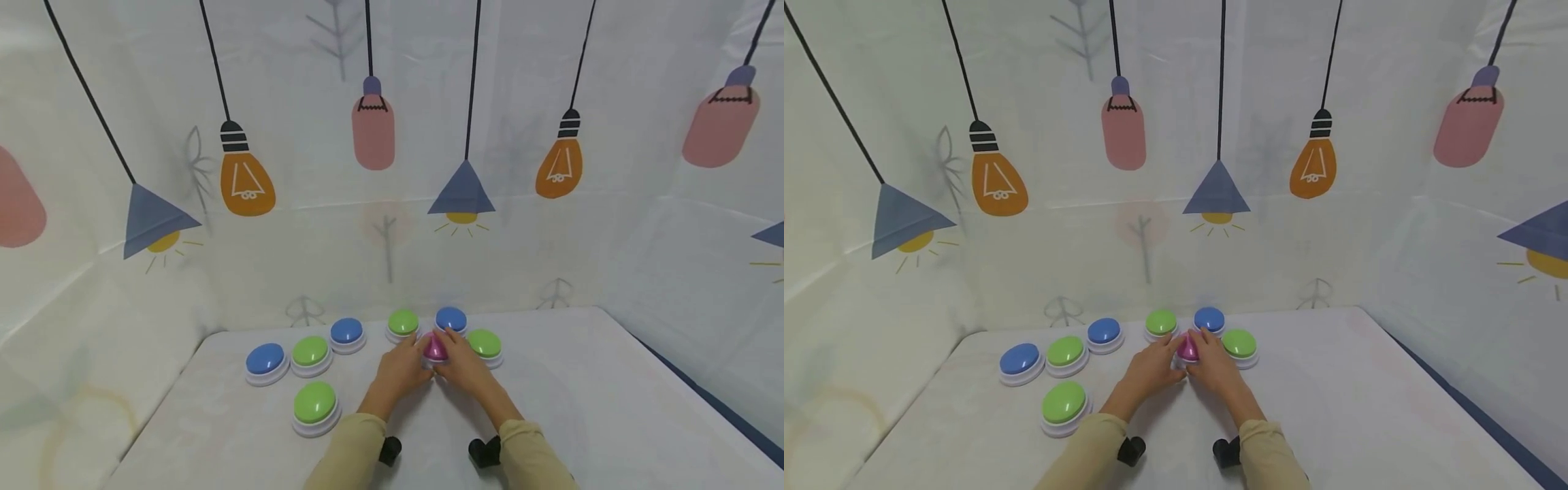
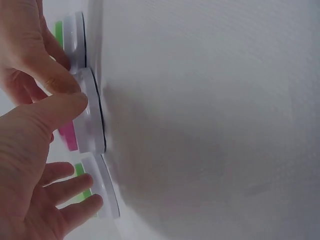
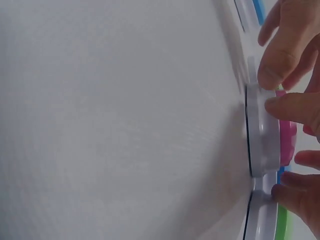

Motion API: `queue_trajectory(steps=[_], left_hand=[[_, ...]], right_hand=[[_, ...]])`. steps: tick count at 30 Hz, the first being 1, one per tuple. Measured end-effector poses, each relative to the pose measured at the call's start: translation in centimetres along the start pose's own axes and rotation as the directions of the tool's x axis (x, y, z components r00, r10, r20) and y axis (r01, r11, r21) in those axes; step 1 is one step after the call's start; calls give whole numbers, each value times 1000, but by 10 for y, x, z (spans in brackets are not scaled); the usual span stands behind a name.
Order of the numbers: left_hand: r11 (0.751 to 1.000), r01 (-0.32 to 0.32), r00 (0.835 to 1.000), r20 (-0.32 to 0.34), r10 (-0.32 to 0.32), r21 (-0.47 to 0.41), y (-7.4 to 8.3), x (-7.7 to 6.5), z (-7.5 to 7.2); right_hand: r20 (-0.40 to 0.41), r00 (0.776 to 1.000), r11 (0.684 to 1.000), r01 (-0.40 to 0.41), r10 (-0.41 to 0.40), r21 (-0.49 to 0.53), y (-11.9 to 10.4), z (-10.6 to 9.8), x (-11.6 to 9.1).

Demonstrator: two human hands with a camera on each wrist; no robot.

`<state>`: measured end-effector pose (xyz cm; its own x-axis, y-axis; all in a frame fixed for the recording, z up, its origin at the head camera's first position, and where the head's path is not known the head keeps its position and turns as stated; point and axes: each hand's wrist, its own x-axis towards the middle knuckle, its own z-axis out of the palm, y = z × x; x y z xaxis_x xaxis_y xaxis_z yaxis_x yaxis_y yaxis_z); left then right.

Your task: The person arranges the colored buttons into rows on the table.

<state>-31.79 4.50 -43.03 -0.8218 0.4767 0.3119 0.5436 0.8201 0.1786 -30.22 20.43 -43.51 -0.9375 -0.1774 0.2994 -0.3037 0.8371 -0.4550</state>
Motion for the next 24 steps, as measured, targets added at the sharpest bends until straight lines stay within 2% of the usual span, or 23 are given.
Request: queue_trajectory(steps=[7, 13, 16, 24], left_hand=[[1000, -3, 1000, -23, 3, 6, -2, 3, 6], [999, 13, 1000, -24, -14, -35, 1, 6, 13], [999, 26, 999, -27, -26, -25, 4, 6, 14], [999, -19, 993, -113, 23, 41, 7, 9, 14]], right_hand=[[55, 998, 1000, -28, 28, 8, 0, 0, 4], [56, 998, 1000, -20, 20, -9, 1, 3, 4], [50, 999, 1000, -7, 7, -12, 2, 4, 4], [33, 999, 999, 9, -7, -36, 3, 3, 5]])
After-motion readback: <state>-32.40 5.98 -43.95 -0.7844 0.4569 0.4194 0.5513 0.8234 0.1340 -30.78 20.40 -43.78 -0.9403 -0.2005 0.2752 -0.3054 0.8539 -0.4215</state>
